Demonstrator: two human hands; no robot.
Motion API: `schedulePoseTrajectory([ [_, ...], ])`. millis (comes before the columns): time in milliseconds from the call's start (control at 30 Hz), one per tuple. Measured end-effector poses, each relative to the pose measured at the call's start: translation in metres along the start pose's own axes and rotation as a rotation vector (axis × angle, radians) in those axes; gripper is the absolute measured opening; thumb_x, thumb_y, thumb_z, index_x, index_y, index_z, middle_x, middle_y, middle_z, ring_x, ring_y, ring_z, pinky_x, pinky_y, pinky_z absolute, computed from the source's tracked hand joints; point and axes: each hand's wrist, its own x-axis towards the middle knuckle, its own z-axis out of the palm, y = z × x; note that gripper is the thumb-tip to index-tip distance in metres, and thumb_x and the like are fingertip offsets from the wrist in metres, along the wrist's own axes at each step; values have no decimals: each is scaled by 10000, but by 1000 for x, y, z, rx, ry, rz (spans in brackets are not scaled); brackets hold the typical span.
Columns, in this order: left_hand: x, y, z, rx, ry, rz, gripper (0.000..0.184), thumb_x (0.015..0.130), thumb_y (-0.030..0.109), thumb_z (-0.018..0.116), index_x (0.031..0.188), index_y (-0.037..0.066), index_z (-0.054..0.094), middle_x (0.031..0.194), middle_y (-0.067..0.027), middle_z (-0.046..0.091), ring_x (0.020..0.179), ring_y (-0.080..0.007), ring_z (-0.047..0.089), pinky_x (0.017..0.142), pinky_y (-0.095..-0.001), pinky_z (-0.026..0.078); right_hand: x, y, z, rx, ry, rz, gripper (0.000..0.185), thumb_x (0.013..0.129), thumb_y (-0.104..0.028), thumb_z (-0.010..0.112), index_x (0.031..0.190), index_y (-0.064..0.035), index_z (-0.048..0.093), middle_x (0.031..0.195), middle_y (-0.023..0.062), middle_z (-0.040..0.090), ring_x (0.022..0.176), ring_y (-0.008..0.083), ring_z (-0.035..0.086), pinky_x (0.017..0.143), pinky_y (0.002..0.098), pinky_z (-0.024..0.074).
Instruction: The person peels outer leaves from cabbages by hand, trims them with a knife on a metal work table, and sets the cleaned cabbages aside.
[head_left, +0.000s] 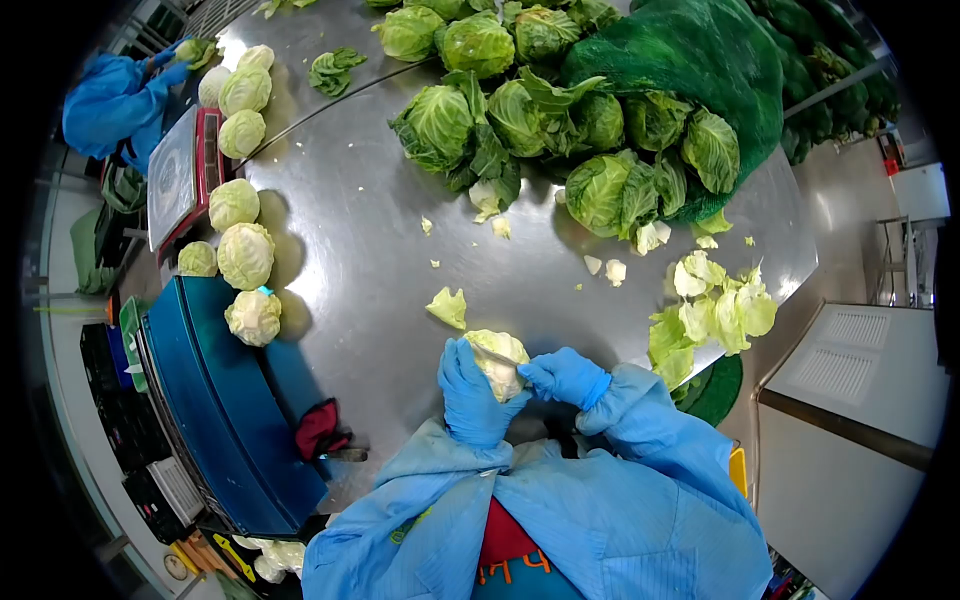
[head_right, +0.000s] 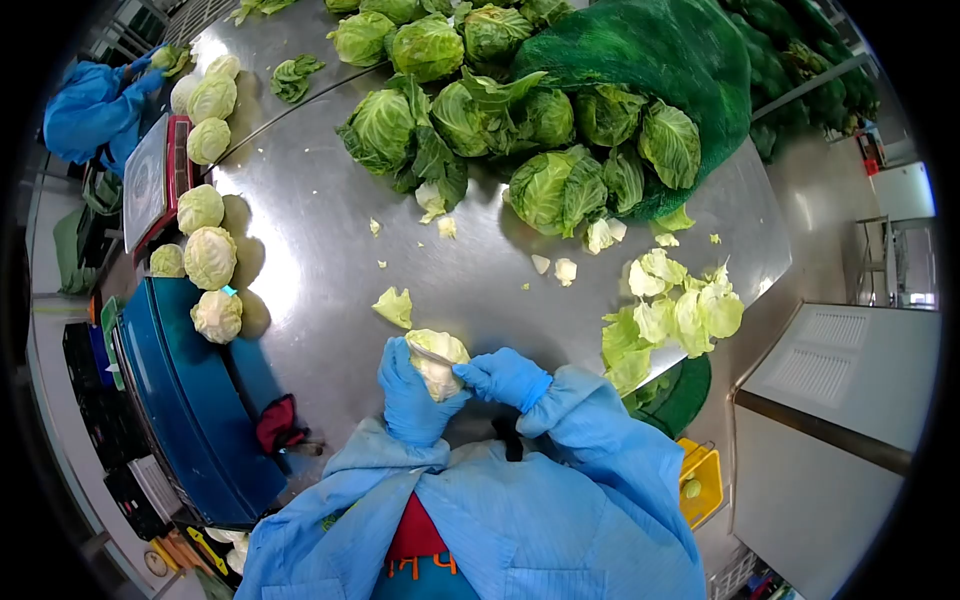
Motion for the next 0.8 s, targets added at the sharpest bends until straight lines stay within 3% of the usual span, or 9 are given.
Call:
schedulePoseTrajectory([
  [200,8,3,-4,-4,-4,-43,1152,538,450,867,1386,-54,270,1359,-285,361,1259,-438,370,1035,-526,327,0,-23,-1,16,9,142,660,942,-620,382,805,-50,686,647,108,640,610,248,641,643,344,525],
  [400,14,6,-1,3,3,-76,1117,540,442,871,1361,-55,299,1318,-273,397,1204,-427,410,995,-520,354,10,-8,-1,-280,139,-87,637,946,-616,339,790,-104,684,705,127,654,676,345,627,689,407,506],
  [500,13,10,-5,79,43,-52,1084,534,427,883,1337,-45,329,1269,-241,438,1139,-418,458,957,-504,379,9,-9,8,-208,221,-29,602,944,-596,374,814,-93,678,740,135,658,702,354,630,699,414,504],
  [600,17,11,-7,45,23,-44,1085,536,427,882,1338,-49,327,1269,-245,434,1137,-417,457,957,-506,373,8,8,20,-67,313,-45,535,940,-549,451,820,-76,671,739,147,647,714,352,629,703,417,502],
  [700,15,13,-12,45,6,-58,1095,538,436,880,1345,-48,320,1281,-255,422,1149,-420,446,967,-508,362,2,17,18,4,344,-96,437,928,-494,525,944,-79,658,856,144,657,745,344,630,695,396,504],
  [800,16,13,-11,48,-22,-59,1121,551,448,871,1383,-31,293,1310,-270,394,1173,-432,418,981,-515,348,2,-23,7,-139,672,-294,340,925,-354,598,1125,-80,627,883,101,610,755,213,616,672,321,492],
])
